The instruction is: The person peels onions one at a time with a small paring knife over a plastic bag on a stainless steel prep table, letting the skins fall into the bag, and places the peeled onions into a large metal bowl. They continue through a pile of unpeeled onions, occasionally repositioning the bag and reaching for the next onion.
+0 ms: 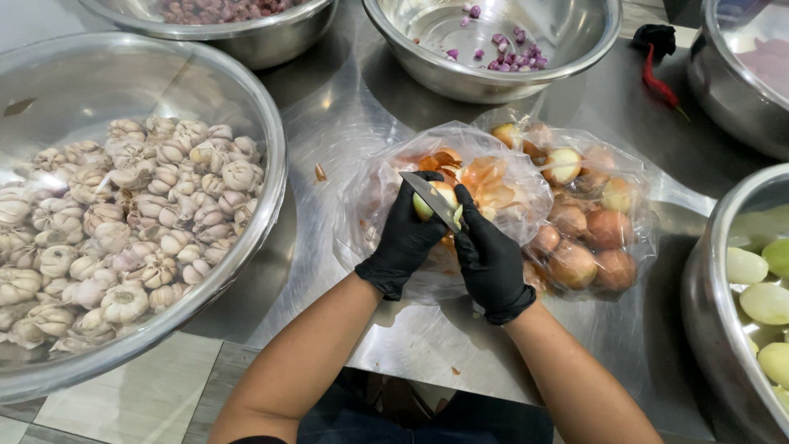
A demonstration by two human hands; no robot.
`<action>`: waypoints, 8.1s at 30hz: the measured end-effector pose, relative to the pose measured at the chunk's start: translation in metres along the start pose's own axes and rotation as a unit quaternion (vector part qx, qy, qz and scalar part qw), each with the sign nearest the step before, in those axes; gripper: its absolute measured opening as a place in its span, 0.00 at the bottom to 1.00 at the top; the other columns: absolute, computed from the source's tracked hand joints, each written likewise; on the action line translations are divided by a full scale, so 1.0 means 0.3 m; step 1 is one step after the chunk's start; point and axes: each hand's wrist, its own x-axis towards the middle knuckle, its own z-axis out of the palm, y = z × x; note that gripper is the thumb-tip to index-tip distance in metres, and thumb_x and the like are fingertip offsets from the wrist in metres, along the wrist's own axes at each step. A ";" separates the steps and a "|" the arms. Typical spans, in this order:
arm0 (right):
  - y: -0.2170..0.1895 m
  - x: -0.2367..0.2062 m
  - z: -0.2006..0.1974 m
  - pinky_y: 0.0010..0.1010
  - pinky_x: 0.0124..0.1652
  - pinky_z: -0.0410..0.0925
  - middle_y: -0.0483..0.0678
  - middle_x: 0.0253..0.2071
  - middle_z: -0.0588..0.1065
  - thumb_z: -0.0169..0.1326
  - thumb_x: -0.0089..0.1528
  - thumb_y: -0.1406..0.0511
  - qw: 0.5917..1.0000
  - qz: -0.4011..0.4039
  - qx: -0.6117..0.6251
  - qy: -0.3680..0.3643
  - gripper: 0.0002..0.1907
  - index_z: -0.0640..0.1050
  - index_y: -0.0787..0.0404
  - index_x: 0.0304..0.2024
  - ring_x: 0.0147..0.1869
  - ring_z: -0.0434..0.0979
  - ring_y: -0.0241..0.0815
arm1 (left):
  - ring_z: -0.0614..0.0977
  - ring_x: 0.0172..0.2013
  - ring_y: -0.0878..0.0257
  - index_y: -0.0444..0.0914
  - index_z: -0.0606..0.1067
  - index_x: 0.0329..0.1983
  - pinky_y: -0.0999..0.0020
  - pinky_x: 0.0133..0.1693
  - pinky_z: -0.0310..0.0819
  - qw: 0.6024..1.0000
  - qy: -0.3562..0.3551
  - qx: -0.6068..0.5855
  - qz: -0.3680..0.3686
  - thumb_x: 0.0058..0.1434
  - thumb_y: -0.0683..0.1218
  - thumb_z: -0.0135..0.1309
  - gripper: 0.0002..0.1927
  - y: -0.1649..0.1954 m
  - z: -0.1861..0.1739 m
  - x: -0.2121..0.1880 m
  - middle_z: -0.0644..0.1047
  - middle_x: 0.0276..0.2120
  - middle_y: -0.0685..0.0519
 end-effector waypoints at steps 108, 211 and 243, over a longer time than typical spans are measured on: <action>0.134 0.010 0.019 0.41 0.56 0.70 0.60 0.58 0.78 0.50 0.73 0.73 0.987 -0.147 0.046 0.048 0.23 0.70 0.60 0.71 0.58 0.79 0.54 | 0.76 0.58 0.53 0.37 0.68 0.64 0.62 0.62 0.71 0.945 -0.035 0.295 0.141 0.55 0.38 0.60 0.31 0.150 0.036 -0.006 0.73 0.55 0.46; -0.014 0.036 -0.080 0.40 0.38 0.73 0.57 0.33 0.78 0.54 0.62 0.67 0.991 -0.021 -0.125 -0.033 0.39 0.61 0.42 0.75 0.34 0.81 0.55 | 0.69 0.65 0.61 0.39 0.59 0.72 0.66 0.66 0.65 0.994 -0.065 0.060 0.066 0.65 0.39 0.59 0.34 0.090 0.038 -0.009 0.67 0.64 0.52; 0.083 0.034 -0.050 0.31 0.48 0.72 0.53 0.45 0.79 0.51 0.69 0.70 0.990 -0.130 -0.034 0.033 0.28 0.69 0.51 0.72 0.48 0.82 0.41 | 0.74 0.58 0.62 0.39 0.61 0.71 0.65 0.60 0.71 0.999 -0.046 -0.018 -0.013 0.62 0.41 0.62 0.35 0.002 0.025 0.012 0.72 0.58 0.51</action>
